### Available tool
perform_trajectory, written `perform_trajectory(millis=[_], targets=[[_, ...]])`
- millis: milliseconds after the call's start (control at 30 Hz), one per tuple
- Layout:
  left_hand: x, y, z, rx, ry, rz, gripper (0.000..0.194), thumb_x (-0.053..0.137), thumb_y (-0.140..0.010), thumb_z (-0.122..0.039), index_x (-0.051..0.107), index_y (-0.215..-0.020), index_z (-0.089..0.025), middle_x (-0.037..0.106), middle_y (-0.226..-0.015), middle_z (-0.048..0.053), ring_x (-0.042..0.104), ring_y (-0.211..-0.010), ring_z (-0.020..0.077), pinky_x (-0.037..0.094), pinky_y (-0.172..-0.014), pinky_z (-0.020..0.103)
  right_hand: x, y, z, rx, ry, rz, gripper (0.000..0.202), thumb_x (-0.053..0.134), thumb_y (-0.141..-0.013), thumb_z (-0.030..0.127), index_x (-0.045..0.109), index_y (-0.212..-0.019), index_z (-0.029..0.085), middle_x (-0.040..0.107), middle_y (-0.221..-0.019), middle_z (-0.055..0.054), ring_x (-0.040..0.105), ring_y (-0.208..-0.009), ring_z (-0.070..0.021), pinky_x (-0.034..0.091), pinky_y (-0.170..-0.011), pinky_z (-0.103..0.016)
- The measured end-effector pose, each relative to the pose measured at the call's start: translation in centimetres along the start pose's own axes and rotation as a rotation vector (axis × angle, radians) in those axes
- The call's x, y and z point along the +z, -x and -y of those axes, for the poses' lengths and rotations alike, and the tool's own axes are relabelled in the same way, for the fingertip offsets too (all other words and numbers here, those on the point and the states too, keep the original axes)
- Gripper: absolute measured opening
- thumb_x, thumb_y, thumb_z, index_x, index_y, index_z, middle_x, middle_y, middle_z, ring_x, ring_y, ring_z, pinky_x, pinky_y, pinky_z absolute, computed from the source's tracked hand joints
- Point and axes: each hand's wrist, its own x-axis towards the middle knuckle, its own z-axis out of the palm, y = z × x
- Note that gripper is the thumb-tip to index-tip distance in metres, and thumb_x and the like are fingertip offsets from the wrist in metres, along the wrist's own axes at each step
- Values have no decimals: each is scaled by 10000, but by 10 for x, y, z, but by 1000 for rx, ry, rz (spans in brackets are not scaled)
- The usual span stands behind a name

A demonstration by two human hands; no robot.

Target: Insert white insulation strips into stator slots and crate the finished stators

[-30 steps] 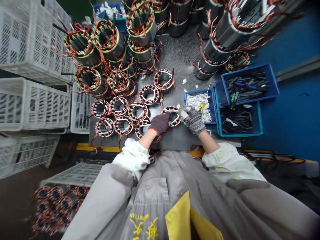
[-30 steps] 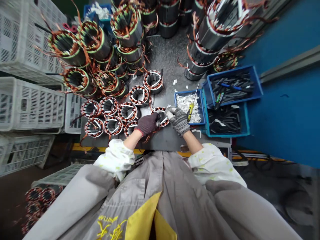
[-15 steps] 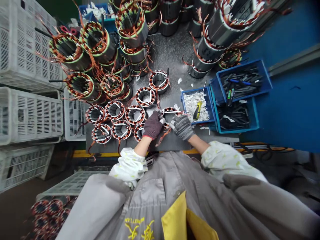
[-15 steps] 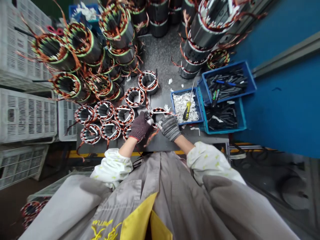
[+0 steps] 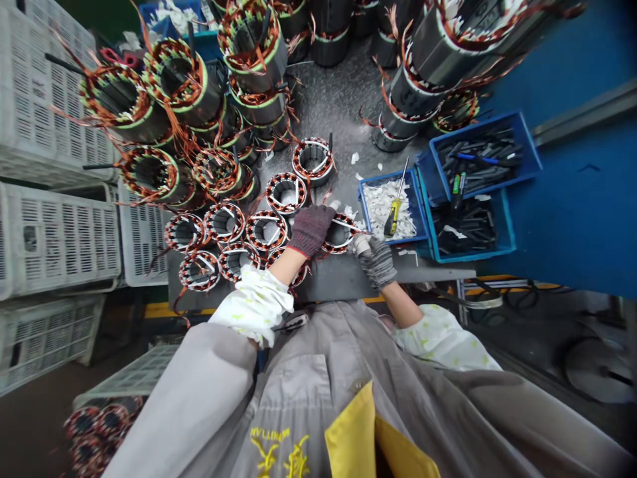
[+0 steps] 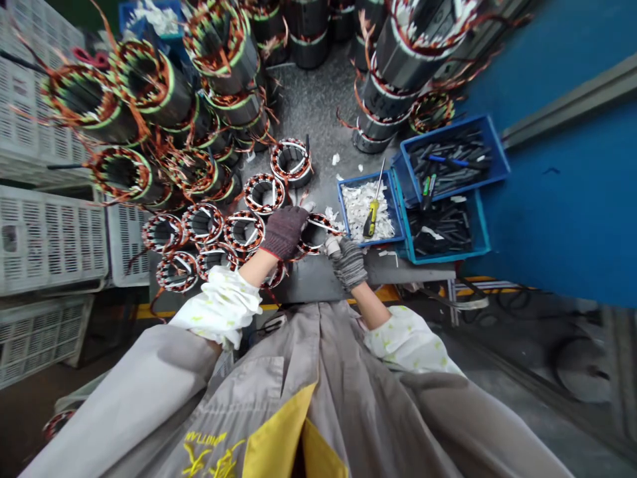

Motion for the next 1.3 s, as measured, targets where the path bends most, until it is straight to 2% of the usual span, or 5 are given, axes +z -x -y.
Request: perform_trajectory(millis=[400, 567, 867, 1000, 1300], targets=[[7, -5, 16, 39, 211, -92, 417, 463, -1042, -185, 613, -1430, -153, 724, -1306, 165, 658, -1269, 276, 467, -1097, 387, -13, -47, 31, 31, 237, -17, 396, 529, -936, 272, 689, -1246, 85, 722, -1210, -238, 661, -1127, -372, 516, -1046, -486], [12, 27, 37, -270, 519, -263, 481, 562, -1017, -314, 516, -1485, -214, 725, -1362, 98, 695, -1217, 236, 531, -1044, 353, -20, -71, 54, -28, 353, 162, 432, 563, -988, 347, 637, -1335, 102, 668, -1322, -251, 659, -1148, -367, 521, -1013, -462], [21, 19, 25, -315, 364, 147, 475, 578, -1011, -485, 607, -1354, -158, 761, -1246, 197, 714, -1225, 341, 534, -984, 399, -19, -69, 53, -191, 425, 216, 383, 428, -1059, 329, 741, -1137, 122, 732, -1190, -206, 678, -1086, -313, 492, -955, -384], [23, 16, 28, -318, 421, 176, 458, 539, -1018, -494, 639, -1318, -162, 753, -1289, 196, 707, -1234, 338, 536, -986, 401, -22, -52, 37, -17, 376, 63, 362, 518, -1023, 388, 722, -1168, 127, 724, -1199, -204, 687, -1043, -315, 514, -922, -382], [23, 18, 30, -324, 416, 193, 441, 534, -1021, -458, 640, -1318, -151, 753, -1281, 191, 708, -1216, 326, 531, -963, 384, -3, -94, 54, -227, 433, 158, 492, 387, -1060, 419, 766, -1196, 135, 778, -1080, -175, 693, -990, -287, 535, -898, -443]])
